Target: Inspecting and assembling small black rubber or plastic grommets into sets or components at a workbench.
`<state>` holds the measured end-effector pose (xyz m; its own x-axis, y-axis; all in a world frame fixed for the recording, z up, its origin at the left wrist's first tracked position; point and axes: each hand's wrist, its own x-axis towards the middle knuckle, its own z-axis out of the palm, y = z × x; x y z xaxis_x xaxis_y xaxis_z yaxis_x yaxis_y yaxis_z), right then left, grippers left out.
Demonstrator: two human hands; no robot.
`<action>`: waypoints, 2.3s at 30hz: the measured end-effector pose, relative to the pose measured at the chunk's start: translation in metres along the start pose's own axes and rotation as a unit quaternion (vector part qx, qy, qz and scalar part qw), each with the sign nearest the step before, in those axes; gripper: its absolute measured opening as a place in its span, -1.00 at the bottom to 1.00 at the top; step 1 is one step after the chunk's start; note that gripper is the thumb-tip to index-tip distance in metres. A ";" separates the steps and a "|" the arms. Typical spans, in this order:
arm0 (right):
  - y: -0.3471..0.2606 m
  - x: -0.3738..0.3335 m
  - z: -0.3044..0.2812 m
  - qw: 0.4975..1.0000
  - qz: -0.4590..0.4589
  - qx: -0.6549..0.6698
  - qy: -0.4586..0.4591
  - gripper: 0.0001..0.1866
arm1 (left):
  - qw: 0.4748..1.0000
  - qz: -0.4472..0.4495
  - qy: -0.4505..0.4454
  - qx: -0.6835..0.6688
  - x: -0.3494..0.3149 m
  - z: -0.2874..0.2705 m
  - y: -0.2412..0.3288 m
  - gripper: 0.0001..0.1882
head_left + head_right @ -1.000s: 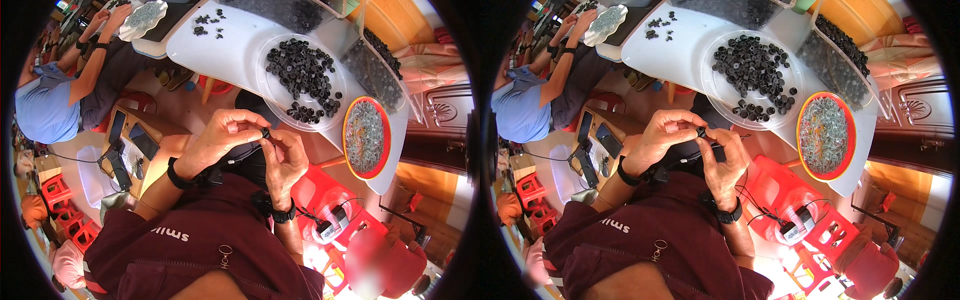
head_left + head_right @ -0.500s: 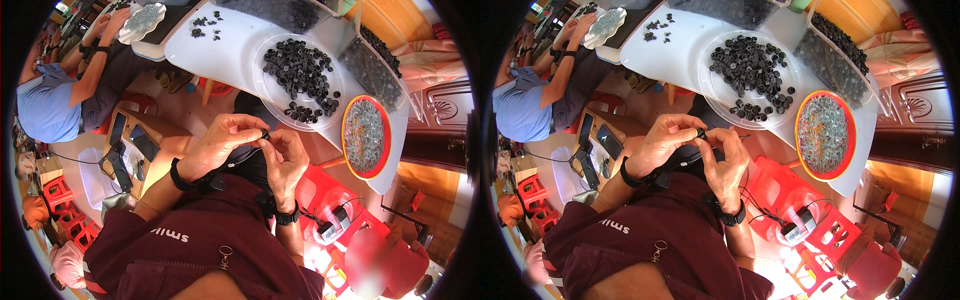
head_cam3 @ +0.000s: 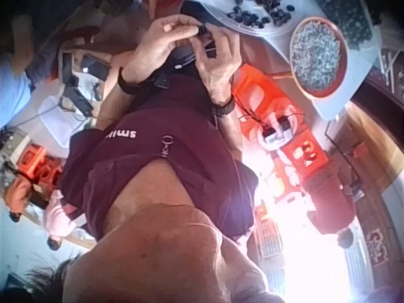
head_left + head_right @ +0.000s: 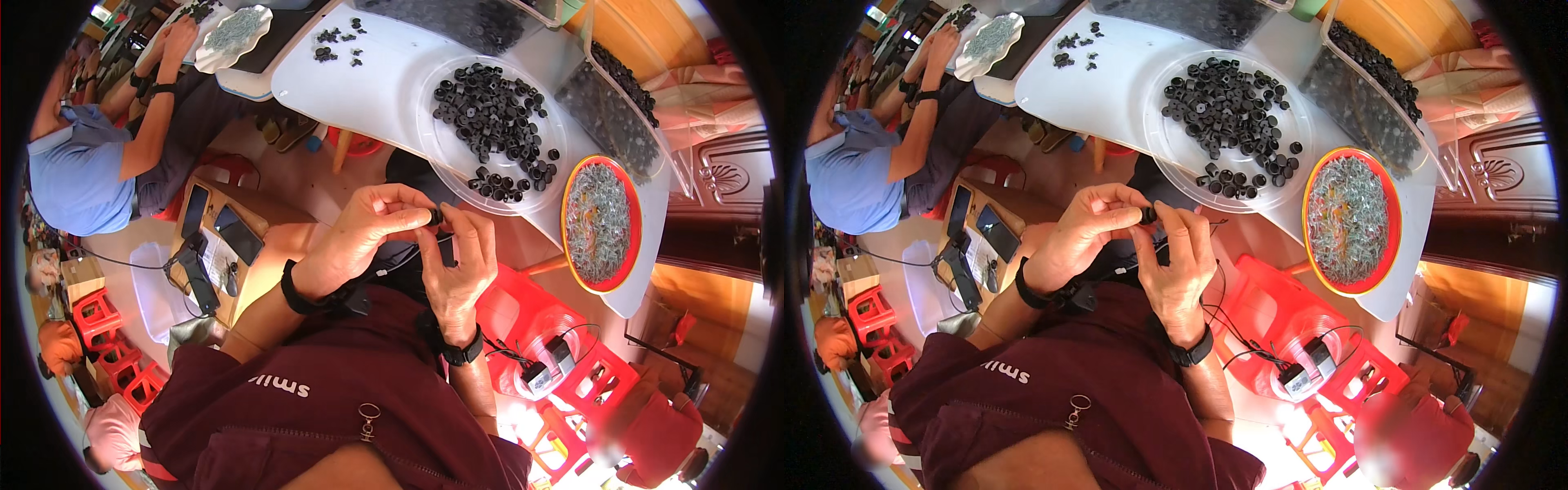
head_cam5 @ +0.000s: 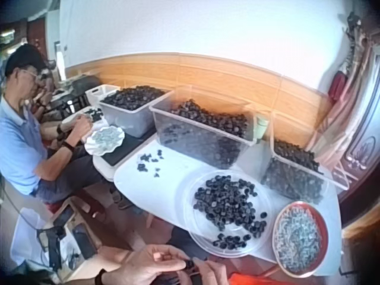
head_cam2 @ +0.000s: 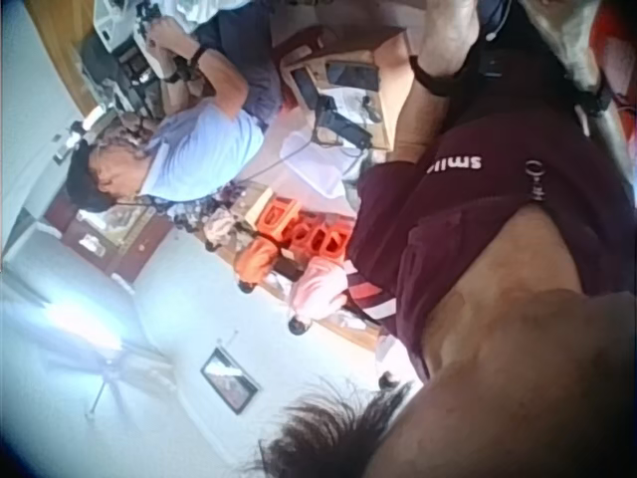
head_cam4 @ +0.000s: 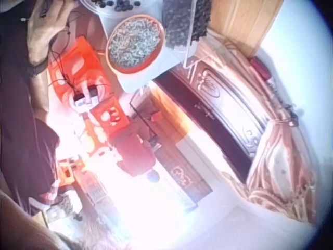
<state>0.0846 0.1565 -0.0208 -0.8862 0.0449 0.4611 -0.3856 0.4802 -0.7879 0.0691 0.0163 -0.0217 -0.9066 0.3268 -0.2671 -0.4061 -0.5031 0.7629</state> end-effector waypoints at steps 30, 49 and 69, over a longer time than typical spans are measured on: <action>0.010 0.006 -0.011 0.978 0.064 0.182 -0.073 -0.72 | 0.998 -0.059 -0.007 0.023 -0.006 0.002 0.007 -0.77; -0.004 -0.004 -0.006 0.991 0.025 0.028 -0.128 -0.81 | 0.983 0.018 0.039 0.176 -0.007 -0.004 -0.008 -0.89; 0.018 -0.037 0.020 0.990 0.093 0.011 -0.108 -0.85 | 0.951 0.021 0.033 0.306 -0.008 -0.011 -0.035 -0.84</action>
<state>0.1054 0.1460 -0.0603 -0.9758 -0.0586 0.2109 -0.2138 0.4617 -0.8609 0.0891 0.0223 -0.0526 -0.9342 0.2549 -0.2497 -0.2443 0.0528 0.9682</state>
